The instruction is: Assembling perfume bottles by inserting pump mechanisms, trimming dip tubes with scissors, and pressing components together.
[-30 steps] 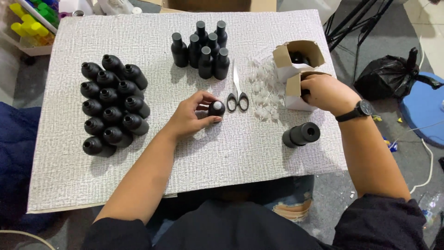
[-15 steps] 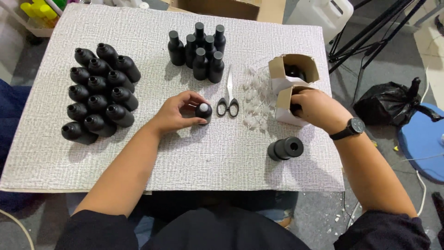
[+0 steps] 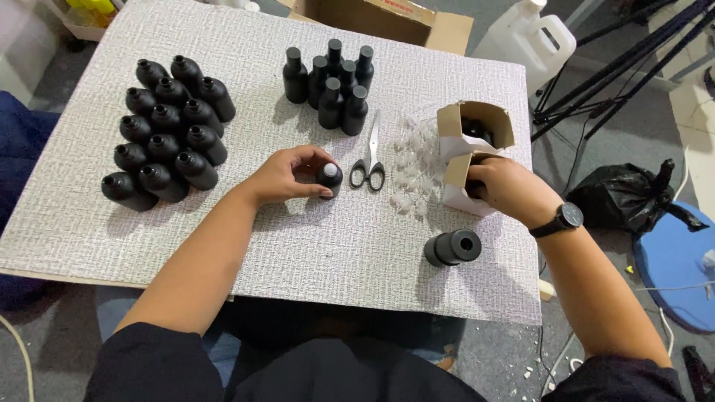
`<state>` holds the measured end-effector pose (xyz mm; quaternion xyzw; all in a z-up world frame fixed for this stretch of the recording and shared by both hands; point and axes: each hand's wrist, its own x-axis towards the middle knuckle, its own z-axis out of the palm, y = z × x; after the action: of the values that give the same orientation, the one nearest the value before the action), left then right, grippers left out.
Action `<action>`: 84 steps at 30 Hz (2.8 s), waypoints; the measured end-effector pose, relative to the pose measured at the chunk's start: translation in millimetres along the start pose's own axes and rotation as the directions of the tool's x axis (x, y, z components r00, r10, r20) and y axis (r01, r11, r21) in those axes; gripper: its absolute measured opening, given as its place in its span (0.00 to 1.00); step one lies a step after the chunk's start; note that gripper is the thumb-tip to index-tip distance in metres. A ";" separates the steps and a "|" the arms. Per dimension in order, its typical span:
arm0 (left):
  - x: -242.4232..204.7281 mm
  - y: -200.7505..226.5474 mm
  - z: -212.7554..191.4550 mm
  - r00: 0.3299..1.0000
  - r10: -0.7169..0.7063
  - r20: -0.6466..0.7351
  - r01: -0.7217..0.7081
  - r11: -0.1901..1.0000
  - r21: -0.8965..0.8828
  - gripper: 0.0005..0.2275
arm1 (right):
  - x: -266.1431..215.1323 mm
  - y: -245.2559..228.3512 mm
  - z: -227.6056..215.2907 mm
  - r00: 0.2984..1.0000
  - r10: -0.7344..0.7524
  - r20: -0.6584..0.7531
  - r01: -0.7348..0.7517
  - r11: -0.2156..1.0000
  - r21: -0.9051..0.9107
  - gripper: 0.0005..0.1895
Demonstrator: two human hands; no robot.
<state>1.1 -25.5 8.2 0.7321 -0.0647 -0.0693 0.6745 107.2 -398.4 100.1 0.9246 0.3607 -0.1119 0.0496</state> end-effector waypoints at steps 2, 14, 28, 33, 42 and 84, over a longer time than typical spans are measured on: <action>-0.5 2.7 -0.3 1.000 -0.004 0.000 0.004 1.000 -0.002 0.24 | -1.4 1.6 0.2 1.000 -0.001 -0.006 0.001 1.000 -0.003 0.12; -1.0 12.5 -6.2 0.994 -0.074 0.076 0.064 0.990 0.126 0.22 | -20.2 27.4 1.4 0.992 0.106 -0.061 -0.099 0.989 0.111 0.18; -1.7 -13.9 -13.0 0.996 0.081 0.035 -0.081 0.997 -0.002 0.23 | -48.3 -30.4 -28.0 0.831 0.330 -0.448 -0.213 0.933 0.291 0.12; 6.0 -39.6 -22.9 0.959 0.272 -0.079 -0.283 0.926 -0.249 0.16 | -47.1 -105.1 -53.1 0.741 0.209 -0.639 0.430 0.583 0.689 0.11; 10.3 -39.6 -25.6 0.899 0.350 -0.263 -0.431 0.813 -0.391 0.13 | 46.1 -180.4 -15.6 0.649 0.189 -0.737 0.754 -0.038 0.655 0.14; 0.5 -12.3 -32.7 0.862 0.268 -0.431 -0.344 0.933 -0.108 0.21 | 121.5 -188.9 65.2 0.561 0.334 -0.757 0.761 0.150 0.631 0.13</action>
<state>7.7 7.4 -1.4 0.6460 -0.0310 0.1882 0.7391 54.9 -191.1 5.3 0.5919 0.3341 0.0981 -0.7269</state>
